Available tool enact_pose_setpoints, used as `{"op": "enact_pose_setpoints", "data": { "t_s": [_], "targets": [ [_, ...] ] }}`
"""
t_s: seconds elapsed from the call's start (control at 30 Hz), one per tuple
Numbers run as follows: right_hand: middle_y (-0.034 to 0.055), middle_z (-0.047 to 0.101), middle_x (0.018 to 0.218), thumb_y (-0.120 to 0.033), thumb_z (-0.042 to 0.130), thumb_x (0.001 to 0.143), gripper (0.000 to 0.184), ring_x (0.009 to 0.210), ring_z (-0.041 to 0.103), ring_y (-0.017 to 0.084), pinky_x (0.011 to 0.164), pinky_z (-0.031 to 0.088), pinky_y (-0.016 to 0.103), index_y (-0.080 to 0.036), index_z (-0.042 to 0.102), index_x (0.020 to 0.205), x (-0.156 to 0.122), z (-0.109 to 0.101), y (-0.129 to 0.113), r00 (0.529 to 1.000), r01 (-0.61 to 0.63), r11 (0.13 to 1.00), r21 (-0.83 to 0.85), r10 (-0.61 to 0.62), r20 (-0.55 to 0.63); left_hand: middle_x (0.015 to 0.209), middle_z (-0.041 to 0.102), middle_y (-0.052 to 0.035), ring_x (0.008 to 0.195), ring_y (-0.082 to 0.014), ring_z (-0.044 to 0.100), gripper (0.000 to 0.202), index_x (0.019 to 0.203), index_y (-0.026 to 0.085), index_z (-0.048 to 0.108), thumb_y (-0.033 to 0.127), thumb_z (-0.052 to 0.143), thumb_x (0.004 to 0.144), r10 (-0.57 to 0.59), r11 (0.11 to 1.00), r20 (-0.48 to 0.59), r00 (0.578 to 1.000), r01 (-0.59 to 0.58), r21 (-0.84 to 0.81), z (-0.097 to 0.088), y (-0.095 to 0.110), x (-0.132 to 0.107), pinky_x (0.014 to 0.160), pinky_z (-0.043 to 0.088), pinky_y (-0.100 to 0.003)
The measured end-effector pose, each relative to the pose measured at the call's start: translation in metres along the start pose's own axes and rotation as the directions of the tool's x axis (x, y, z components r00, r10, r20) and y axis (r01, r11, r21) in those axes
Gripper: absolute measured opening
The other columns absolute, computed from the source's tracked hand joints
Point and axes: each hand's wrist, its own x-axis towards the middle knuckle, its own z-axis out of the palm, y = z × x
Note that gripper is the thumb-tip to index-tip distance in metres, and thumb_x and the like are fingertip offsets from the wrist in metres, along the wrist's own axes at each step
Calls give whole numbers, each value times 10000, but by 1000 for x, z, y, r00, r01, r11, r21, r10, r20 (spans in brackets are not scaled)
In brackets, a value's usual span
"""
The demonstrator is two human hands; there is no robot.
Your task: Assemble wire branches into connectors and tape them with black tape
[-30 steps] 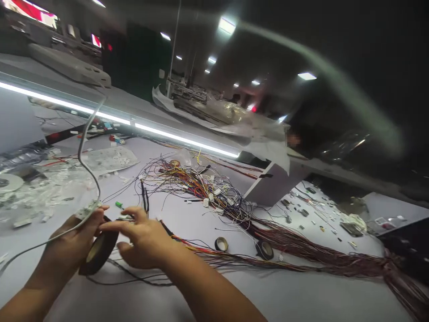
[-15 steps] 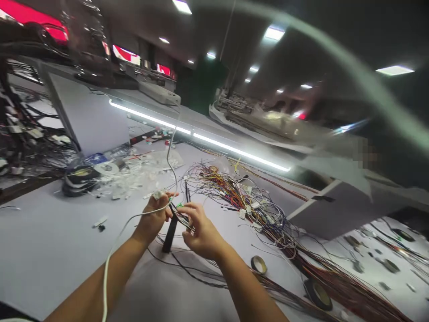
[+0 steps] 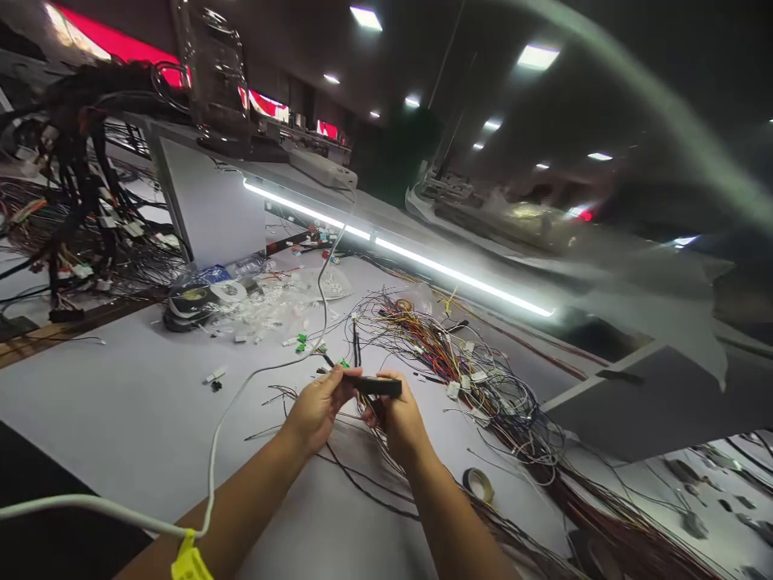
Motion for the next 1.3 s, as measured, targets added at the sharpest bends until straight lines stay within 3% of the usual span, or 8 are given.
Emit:
{"op": "enact_pose_setpoints", "data": {
  "t_s": [0.13, 0.3, 0.4, 0.47, 0.6, 0.8, 1.1, 1.3],
  "targets": [
    [24, 590, 946, -315, 631, 696, 506, 416, 554, 95, 340, 307, 182, -245, 395, 1138, 2, -12, 0, 992, -108, 994, -35, 105, -69, 1034, 719, -91, 982, -210, 620, 362, 1002, 163, 722, 460, 557, 876, 232, 907, 212, 949, -290, 305, -3, 12, 4, 956, 434, -345],
    [77, 469, 1288, -205, 597, 748, 481, 610, 590, 76, 546, 486, 248, -302, 485, 1206, -12, -12, 1, 899, 423, 836, -349, -342, 273, 713, 653, -6, 701, -164, 589, 352, 910, 209, 719, 499, 522, 879, 350, 509, 281, 894, -433, 744, -2, 32, 14, 706, 454, -280],
    [86, 513, 1248, -238, 604, 794, 240, 807, 616, 146, 733, 509, 311, -263, 615, 1033, -17, -9, 2, 781, 624, 618, -478, -494, 381, 647, 606, 15, 583, -131, 538, 352, 910, 205, 705, 508, 528, 872, 344, 610, 186, 921, -369, 701, -1, 24, 19, 594, 430, -255],
    [98, 576, 1135, -319, 582, 828, 166, 818, 629, 177, 702, 518, 323, -230, 599, 968, -14, -12, 2, 848, 527, 719, -453, -478, 228, 639, 591, 20, 513, -107, 502, 355, 925, 191, 686, 508, 538, 867, 295, 788, 108, 949, -306, 534, -1, 14, 20, 529, 416, -239],
    [51, 594, 989, -379, 641, 760, 402, 487, 569, 104, 441, 450, 254, -225, 462, 1085, -4, -26, 1, 993, -21, 987, -158, 3, -115, 896, 660, -51, 839, -155, 623, 325, 873, 174, 661, 478, 547, 877, 308, 912, 133, 942, -332, 242, 5, 1, 18, 745, 494, -262],
    [-3, 601, 922, -286, 657, 730, 465, 464, 538, 67, 441, 412, 207, -255, 470, 1155, -12, -29, 0, 997, 48, 983, -177, -37, 65, 696, 640, -27, 674, -167, 628, 402, 969, 188, 649, 521, 429, 922, 261, 771, 325, 909, -399, 496, 9, 11, 23, 656, 503, -293],
    [72, 461, 1306, -369, 742, 712, 579, 700, 652, 105, 608, 528, 255, -280, 491, 1226, -3, -20, 5, 985, 22, 999, -33, -16, 170, 841, 640, -24, 769, -177, 577, 398, 927, 194, 678, 542, 495, 867, 268, 634, 184, 946, -317, 705, -3, 4, 20, 695, 449, -287],
    [72, 536, 1199, -328, 641, 793, 408, 814, 620, 159, 741, 527, 344, -251, 572, 1187, 5, -24, 2, 939, 340, 807, -483, -259, 229, 722, 608, -22, 716, -187, 558, 314, 735, 179, 661, 477, 590, 806, 250, 627, 203, 947, -318, 711, -5, -4, 5, 649, 437, -285]
  ]
}}
